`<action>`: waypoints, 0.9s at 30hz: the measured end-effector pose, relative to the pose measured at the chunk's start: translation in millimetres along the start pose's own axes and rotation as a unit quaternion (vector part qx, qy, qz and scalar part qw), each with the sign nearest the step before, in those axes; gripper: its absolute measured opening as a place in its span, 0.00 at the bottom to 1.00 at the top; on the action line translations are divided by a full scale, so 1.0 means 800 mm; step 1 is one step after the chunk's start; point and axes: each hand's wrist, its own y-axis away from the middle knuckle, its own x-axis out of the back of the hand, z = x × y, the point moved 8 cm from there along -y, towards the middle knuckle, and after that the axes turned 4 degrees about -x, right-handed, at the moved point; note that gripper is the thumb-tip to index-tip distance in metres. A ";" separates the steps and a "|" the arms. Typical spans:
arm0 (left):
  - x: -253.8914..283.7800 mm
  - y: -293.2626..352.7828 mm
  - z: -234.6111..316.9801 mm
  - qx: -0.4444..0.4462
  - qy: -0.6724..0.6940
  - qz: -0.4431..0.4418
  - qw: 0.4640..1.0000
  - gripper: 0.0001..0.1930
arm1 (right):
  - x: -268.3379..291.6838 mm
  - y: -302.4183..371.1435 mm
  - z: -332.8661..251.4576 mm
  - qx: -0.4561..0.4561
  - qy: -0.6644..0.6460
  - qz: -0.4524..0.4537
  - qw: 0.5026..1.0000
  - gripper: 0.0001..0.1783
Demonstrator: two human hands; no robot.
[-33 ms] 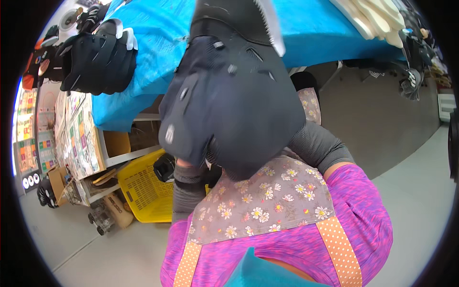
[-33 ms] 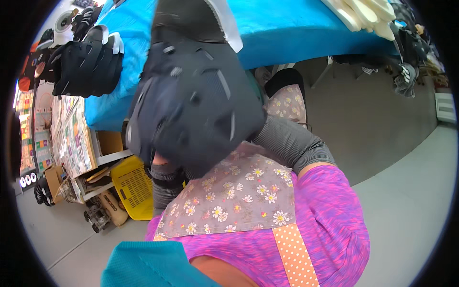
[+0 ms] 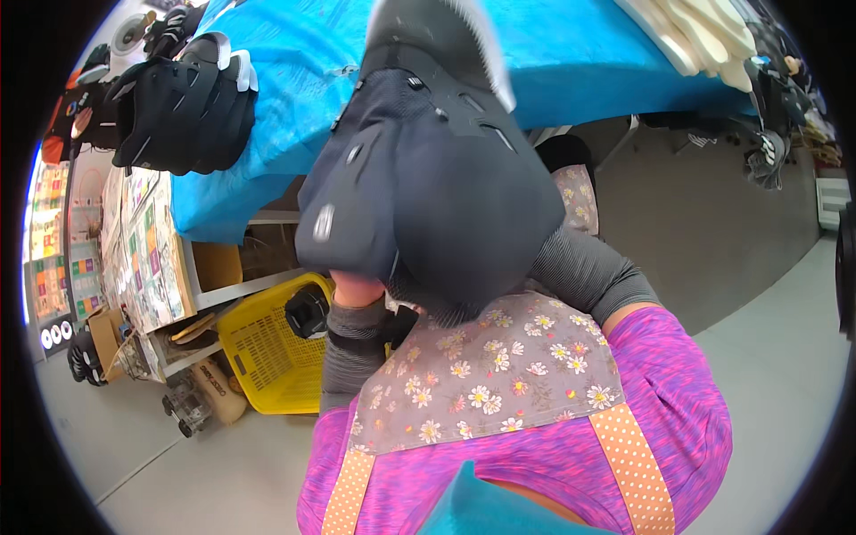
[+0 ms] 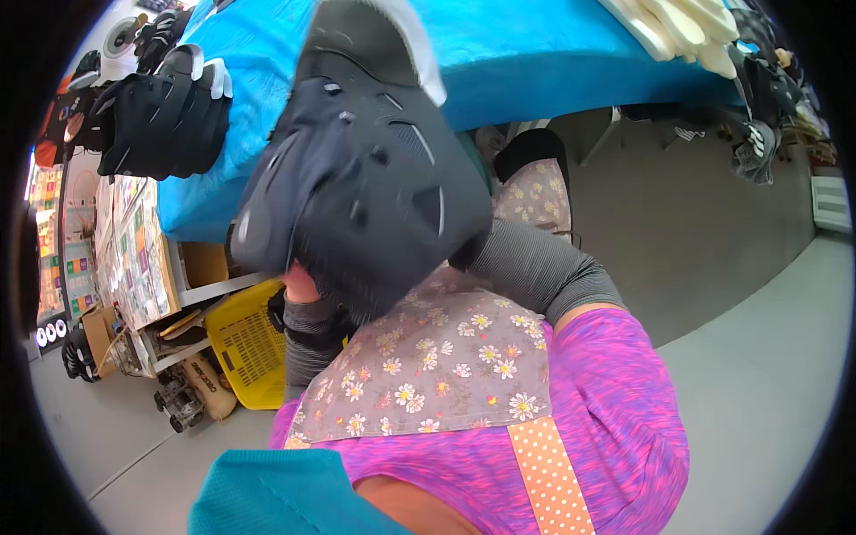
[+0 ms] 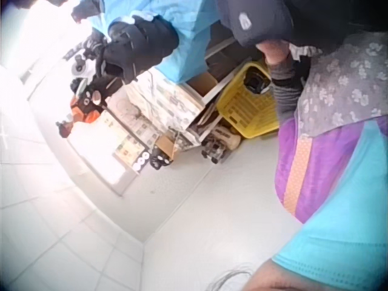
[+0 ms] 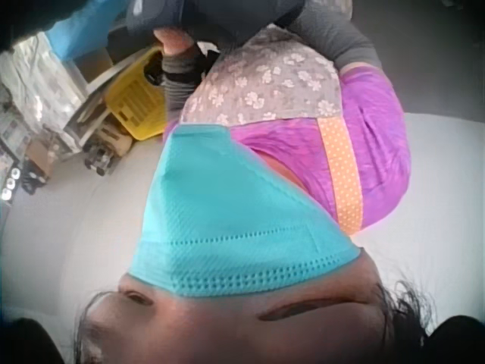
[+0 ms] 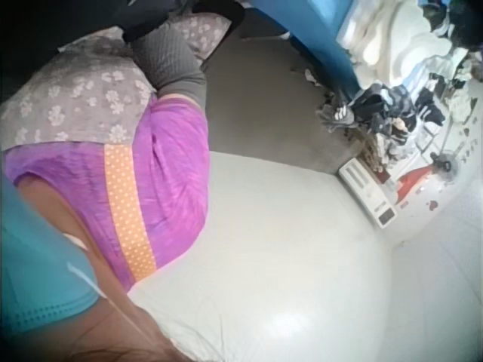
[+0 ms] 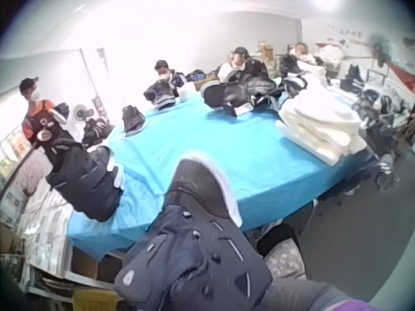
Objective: Manually assemble shoe components by inserting liners and foam padding into the shoe upper.
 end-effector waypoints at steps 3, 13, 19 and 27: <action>-0.010 -0.009 -0.020 0.218 0.678 0.143 0.688 0.26 | 0.007 -0.014 0.027 0.006 0.056 0.019 0.998 0.18; 0.027 -0.028 0.020 0.284 0.166 -0.050 0.943 0.21 | 0.018 -0.029 0.015 0.037 0.120 0.045 0.991 0.16; 0.005 -0.034 -0.001 0.165 0.530 0.072 0.829 0.13 | 0.025 -0.027 0.020 0.085 0.187 0.078 0.975 0.14; 0.026 -0.061 -0.009 0.129 0.266 0.116 0.948 0.14 | 0.028 -0.017 -0.028 0.201 0.305 0.139 0.920 0.12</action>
